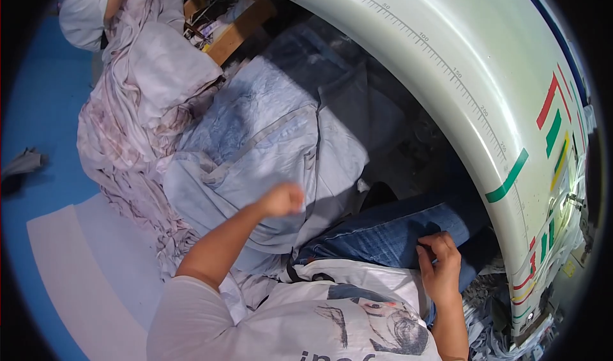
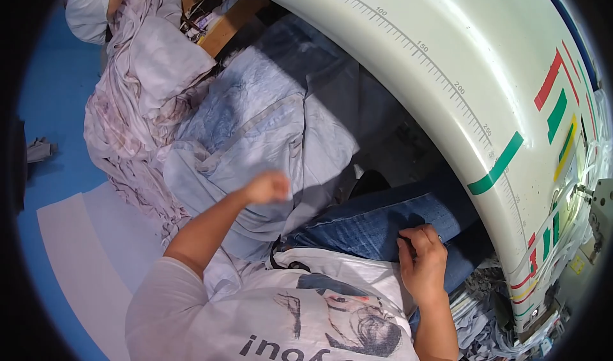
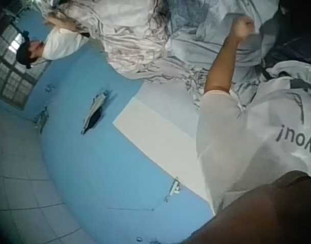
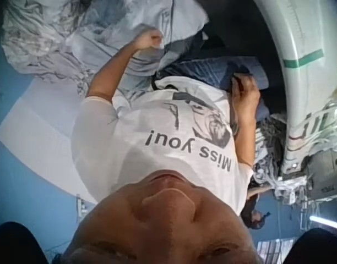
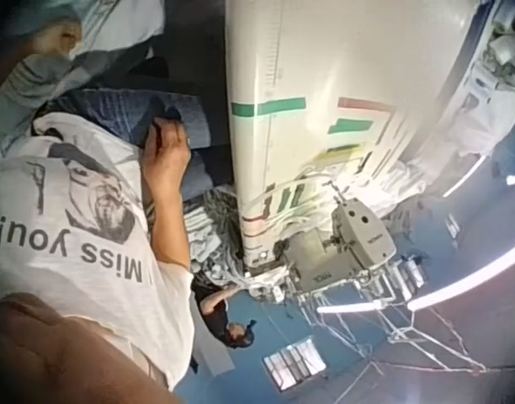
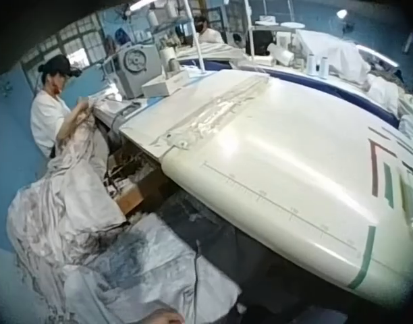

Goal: Sewing edges of white fabric pieces using an industrial sewing machine to assemble pillowcases.

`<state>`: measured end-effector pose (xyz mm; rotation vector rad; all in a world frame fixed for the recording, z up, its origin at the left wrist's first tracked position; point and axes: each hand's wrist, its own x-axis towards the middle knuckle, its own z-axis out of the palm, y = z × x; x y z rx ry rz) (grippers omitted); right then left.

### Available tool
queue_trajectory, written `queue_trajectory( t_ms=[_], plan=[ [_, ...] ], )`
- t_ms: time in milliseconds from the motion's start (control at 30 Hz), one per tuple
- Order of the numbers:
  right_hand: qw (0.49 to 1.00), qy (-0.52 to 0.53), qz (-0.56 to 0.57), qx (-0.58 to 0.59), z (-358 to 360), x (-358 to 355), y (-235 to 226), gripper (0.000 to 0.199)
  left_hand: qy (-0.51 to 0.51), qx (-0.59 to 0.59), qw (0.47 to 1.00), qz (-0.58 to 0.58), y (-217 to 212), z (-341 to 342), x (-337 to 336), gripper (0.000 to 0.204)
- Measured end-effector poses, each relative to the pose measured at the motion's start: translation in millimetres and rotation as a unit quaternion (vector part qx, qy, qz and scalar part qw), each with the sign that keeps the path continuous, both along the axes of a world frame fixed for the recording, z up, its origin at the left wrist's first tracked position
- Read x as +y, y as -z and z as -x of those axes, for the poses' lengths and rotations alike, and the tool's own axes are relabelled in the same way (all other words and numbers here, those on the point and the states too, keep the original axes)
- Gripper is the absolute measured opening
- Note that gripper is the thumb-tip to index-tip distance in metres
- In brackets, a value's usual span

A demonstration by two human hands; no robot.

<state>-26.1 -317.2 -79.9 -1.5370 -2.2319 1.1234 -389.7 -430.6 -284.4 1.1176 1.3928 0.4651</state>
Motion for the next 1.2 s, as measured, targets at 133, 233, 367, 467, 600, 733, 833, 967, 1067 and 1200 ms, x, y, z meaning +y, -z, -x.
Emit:
queue_trajectory(
  t_ms=[133,233,367,467,600,733,833,967,1067,1200],
  plan=[
    [1.000,0.014,0.022,-0.001,14,2,-3,0.014,-0.240,0.326,0.885,-0.230,19,33,86,0.018],
    [1.000,0.007,0.010,-0.011,15,3,-4,0.013,-0.197,0.443,0.813,-0.323,26,38,125,0.022],
    [1.000,0.014,-0.008,-0.010,12,3,-1,0.013,-0.210,0.384,0.880,-0.186,21,37,141,0.023],
    [1.000,0.017,-0.011,-0.008,10,5,1,0.012,-0.111,0.375,0.920,-0.036,14,47,148,0.016],
    [1.000,0.007,-0.026,-0.004,12,7,2,0.012,-0.093,0.333,0.908,-0.237,34,65,162,0.015],
    [1.000,0.019,-0.017,-0.007,13,7,2,0.013,-0.073,0.371,0.884,-0.274,39,69,164,0.018],
    [0.999,0.029,-0.013,0.008,13,6,3,0.012,-0.063,0.356,0.909,-0.207,22,75,164,0.015],
    [0.999,0.012,-0.038,0.016,7,3,-2,0.013,-0.075,0.292,0.905,-0.300,-27,75,154,0.008],
    [0.996,0.009,-0.083,0.024,-2,0,-19,0.015,-0.088,0.337,0.884,-0.311,-62,66,142,0.009],
    [0.980,0.000,-0.200,0.008,-14,3,-60,0.019,-0.084,0.349,0.856,-0.373,-83,56,131,0.006]
  ],
)
